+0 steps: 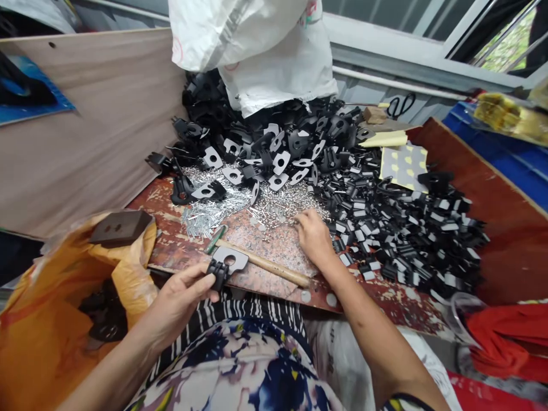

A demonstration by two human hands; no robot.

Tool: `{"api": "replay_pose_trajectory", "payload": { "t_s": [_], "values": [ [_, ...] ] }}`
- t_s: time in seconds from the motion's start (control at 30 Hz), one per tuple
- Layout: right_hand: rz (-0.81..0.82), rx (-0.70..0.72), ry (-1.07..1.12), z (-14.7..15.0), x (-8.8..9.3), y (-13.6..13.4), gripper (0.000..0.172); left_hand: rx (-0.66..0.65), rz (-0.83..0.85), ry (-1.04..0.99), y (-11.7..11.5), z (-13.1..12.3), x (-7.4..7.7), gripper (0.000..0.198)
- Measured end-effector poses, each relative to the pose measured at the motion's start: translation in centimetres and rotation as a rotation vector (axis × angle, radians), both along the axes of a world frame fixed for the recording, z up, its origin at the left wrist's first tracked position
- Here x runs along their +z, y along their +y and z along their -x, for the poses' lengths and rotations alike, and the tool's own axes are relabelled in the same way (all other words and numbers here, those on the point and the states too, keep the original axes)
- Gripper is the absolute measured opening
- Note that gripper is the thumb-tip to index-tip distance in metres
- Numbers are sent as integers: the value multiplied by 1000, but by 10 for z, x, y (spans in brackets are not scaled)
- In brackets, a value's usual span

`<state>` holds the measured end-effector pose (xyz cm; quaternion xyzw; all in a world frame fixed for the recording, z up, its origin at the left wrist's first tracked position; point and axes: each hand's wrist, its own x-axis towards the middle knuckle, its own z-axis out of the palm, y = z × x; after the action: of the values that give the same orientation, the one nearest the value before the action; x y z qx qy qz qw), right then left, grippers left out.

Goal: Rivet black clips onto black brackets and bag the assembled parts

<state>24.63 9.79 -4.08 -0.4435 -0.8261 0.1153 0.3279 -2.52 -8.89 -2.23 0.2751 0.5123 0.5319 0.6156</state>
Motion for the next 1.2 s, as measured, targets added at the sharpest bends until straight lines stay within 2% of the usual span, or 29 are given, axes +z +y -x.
{"api": "replay_pose_trajectory", "payload": {
  "t_s": [0.07,0.13,0.3,0.4,0.5,0.6,0.7,0.83,0.93,1.1,1.2],
  "values": [
    [20,-109,149,-10,-2,13,16,15,15,1,-1,0,0,22],
    [33,-156,230,-17,-2,21,14,17,24,4,0,-1,-1,22],
    [57,-98,285,-17,0,16,12,-3,50,13,3,-5,-1,24],
    [52,-42,255,-17,2,5,13,-2,69,26,6,-8,0,26],
    [26,9,119,-22,6,0,30,-12,69,32,8,-9,0,26],
    [-64,-97,53,-34,12,-1,41,-5,67,35,10,-10,1,26],
    [-64,-155,38,-47,16,-4,33,18,67,50,11,-10,3,27],
    [24,-83,-108,-55,13,-18,23,56,89,50,10,-10,5,31],
    [48,-67,-145,-51,14,-33,20,72,87,48,9,-9,4,32],
    [100,216,-124,-20,18,-53,21,36,71,38,9,-10,2,29],
    [62,242,-183,-2,12,-51,17,1,61,31,7,-11,-1,27]
  ]
}}
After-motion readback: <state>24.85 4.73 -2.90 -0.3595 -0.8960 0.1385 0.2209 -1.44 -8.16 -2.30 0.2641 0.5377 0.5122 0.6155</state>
